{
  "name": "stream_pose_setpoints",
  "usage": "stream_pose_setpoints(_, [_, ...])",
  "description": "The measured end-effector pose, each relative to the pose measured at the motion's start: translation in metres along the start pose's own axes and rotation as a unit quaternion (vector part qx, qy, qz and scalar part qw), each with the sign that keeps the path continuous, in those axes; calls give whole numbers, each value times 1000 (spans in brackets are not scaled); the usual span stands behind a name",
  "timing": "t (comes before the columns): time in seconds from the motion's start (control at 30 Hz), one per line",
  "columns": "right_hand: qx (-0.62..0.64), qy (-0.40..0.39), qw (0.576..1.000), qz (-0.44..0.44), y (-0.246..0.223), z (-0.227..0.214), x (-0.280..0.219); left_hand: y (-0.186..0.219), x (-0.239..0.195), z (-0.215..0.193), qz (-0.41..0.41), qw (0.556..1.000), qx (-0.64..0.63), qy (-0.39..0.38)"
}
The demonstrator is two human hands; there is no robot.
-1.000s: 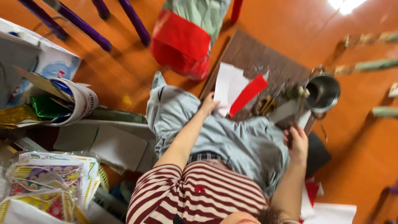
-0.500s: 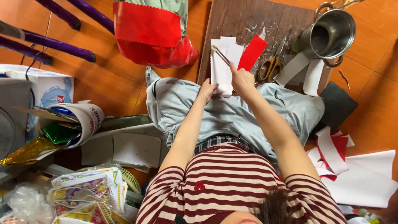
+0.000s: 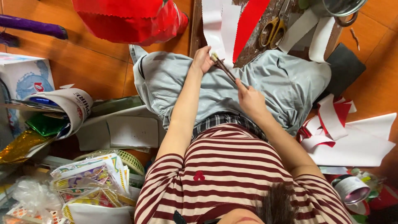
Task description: Applying glue to red paper strips and sticking them onto a bamboo frame for craft assembly.
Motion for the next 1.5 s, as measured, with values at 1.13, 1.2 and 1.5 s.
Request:
stream_pose_setpoints(1.13, [40, 77, 995, 44, 24, 42, 164, -6, -23, 15, -8, 998, 46, 48])
stream_pose_setpoints(1.2, [38, 64, 995, 64, 19, 45, 164, -7, -21, 10, -18, 998, 55, 35])
stream_pose_setpoints(1.5, [417, 177, 891, -42, 16, -2, 188, -7, -9, 6, 20, 997, 77, 0])
Point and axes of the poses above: each hand's wrist, its own x-axis towards the middle knuckle, its own z-axis out of the palm, y = z × x, the point moved 3 cm from there along x, towards the middle knuckle, and after that the axes turned 4 degrees about -y, right-handed, at the moved point
